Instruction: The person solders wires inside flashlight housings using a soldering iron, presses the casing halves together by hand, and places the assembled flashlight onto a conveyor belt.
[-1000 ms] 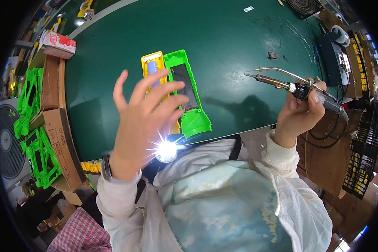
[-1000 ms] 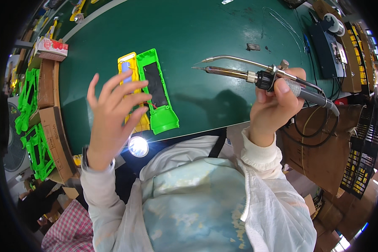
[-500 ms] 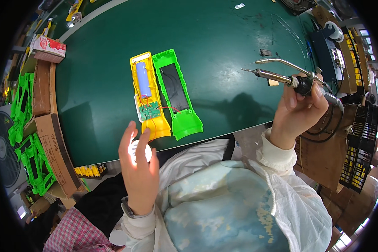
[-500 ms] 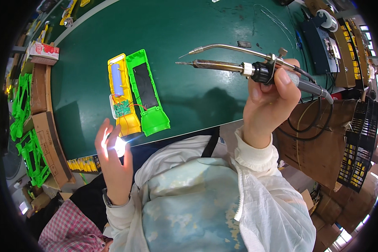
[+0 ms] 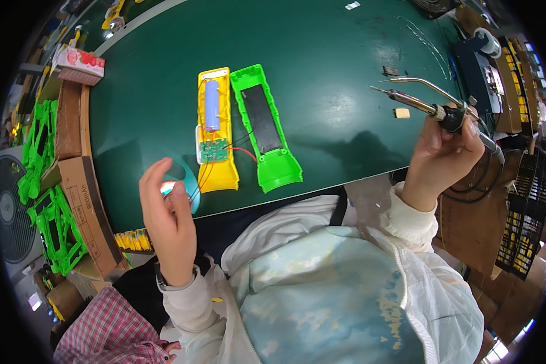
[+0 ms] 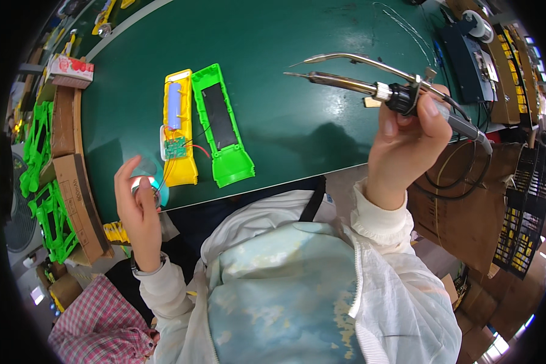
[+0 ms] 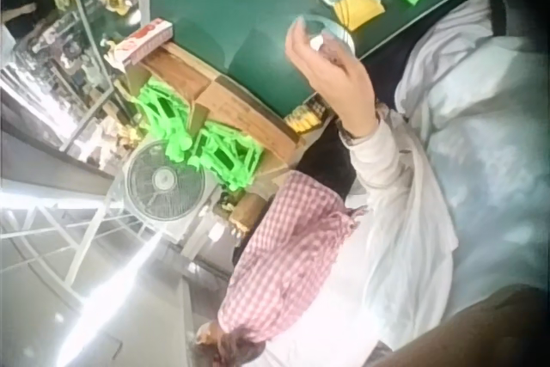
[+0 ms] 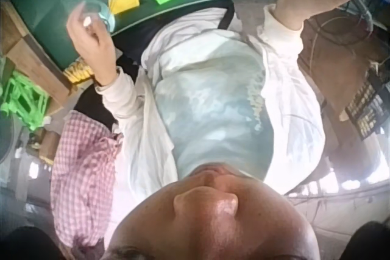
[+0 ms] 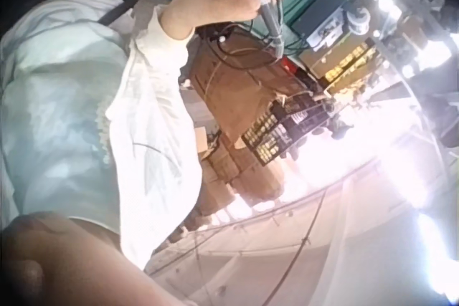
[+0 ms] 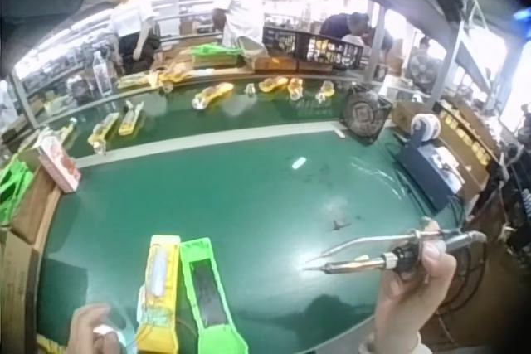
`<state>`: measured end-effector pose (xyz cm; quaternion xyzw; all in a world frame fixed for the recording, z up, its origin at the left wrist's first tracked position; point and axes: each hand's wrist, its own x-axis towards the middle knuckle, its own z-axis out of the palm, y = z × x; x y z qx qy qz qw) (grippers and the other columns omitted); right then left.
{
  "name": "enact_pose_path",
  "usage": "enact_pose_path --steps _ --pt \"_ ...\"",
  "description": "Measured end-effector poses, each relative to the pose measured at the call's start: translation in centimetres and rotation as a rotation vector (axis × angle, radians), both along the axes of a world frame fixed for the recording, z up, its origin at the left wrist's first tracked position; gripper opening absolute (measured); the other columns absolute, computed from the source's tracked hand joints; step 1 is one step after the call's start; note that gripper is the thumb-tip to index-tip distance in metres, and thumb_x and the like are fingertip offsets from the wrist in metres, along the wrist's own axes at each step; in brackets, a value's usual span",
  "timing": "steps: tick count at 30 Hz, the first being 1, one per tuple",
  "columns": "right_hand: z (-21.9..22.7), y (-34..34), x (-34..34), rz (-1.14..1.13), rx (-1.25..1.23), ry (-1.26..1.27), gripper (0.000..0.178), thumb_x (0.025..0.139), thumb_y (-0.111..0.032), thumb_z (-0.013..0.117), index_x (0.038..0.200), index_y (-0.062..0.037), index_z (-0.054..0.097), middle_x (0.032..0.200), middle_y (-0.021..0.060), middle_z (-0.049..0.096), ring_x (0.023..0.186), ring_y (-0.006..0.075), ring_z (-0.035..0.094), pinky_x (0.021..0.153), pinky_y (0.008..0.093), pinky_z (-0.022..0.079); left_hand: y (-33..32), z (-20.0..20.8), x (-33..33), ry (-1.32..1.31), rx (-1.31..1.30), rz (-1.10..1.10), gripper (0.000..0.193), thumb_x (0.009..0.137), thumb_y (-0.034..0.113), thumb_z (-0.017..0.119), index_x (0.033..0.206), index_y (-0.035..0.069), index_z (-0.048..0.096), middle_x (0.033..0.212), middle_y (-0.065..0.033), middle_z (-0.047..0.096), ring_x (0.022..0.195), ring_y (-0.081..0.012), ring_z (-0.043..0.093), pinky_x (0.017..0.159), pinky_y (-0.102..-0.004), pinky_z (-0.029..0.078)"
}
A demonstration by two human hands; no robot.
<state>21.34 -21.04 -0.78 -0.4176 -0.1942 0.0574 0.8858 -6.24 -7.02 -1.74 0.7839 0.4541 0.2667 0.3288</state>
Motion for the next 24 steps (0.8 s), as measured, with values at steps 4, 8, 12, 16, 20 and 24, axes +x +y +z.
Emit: enact_pose_path --steps 4,8,12,16,20,24 --pt "0.0 0.2 -0.3 -0.006 -0.015 -0.019 0.014 0.077 -0.019 0.052 0.073 -0.0083 0.044 0.059 0.0004 0.04 0.047 0.0072 0.034 0.041 0.0188 0.028 -0.1 -0.3 0.4 0.219 0.209 0.017 0.024 0.094 0.015 0.042 0.111 0.001 0.052 0.115 -0.0126 0.049 0.097 -0.0232 0.052 0.081 -0.0307 0.041" --pt "-0.2 -0.1 -0.1 0.006 -0.01 -0.072 0.014 0.077 -0.02 0.052 0.073 -0.0079 0.045 0.06 0.0001 0.041 0.047 0.0071 0.034 0.041 0.0186 0.028 -0.5 -0.9 0.5 0.422 0.375 0.098 0.025 0.094 0.018 0.043 0.11 0.001 0.053 0.116 -0.0155 0.048 0.107 -0.03 0.047 0.09 -0.0369 0.037" --pt "0.3 -0.2 1.2 -0.177 0.019 -0.098 0.015 0.077 -0.02 0.053 0.075 -0.0063 0.048 0.062 0.0009 0.045 0.049 0.0075 0.035 0.043 0.0188 0.029 -0.2 -0.9 0.2 0.431 0.426 0.062 0.026 0.093 0.018 0.044 0.111 0.002 0.053 0.119 -0.0158 0.047 0.111 -0.0306 0.045 0.093 -0.0379 0.035" --pt "0.1 -2.2 4.9 -0.407 -0.093 -0.246 0.015 0.078 -0.018 0.053 0.077 -0.0027 0.057 0.062 0.0025 0.047 0.05 0.0083 0.039 0.044 0.0192 0.03 -0.5 0.8 1.5 0.268 0.482 -0.001 0.025 0.087 0.011 0.052 0.11 0.002 0.054 0.121 -0.0133 0.049 0.111 -0.029 0.046 0.093 -0.0376 0.035" --pt "-1.3 -2.0 7.5 -0.642 -0.469 -0.386 0.016 0.078 -0.015 0.063 0.081 0.0003 0.059 0.07 0.0052 0.057 0.051 0.0072 0.048 0.044 0.0187 0.035 -0.3 1.1 2.8 0.17 0.548 -0.311 0.031 0.074 -0.006 0.061 0.104 0.002 0.058 0.106 -0.011 0.059 0.098 -0.0276 0.054 0.086 -0.0354 0.042" --pt "-4.3 0.0 9.9 -0.705 -0.46 -0.417 0.02 0.076 -0.016 0.07 0.085 -0.0009 0.06 0.065 0.0038 0.059 0.054 0.007 0.054 0.049 0.0177 0.043 0.1 0.4 4.8 0.123 0.606 -0.409 0.03 0.068 -0.005 0.067 0.097 0.005 0.061 0.097 -0.0043 0.064 0.085 -0.0236 0.056 0.073 -0.0329 0.045"
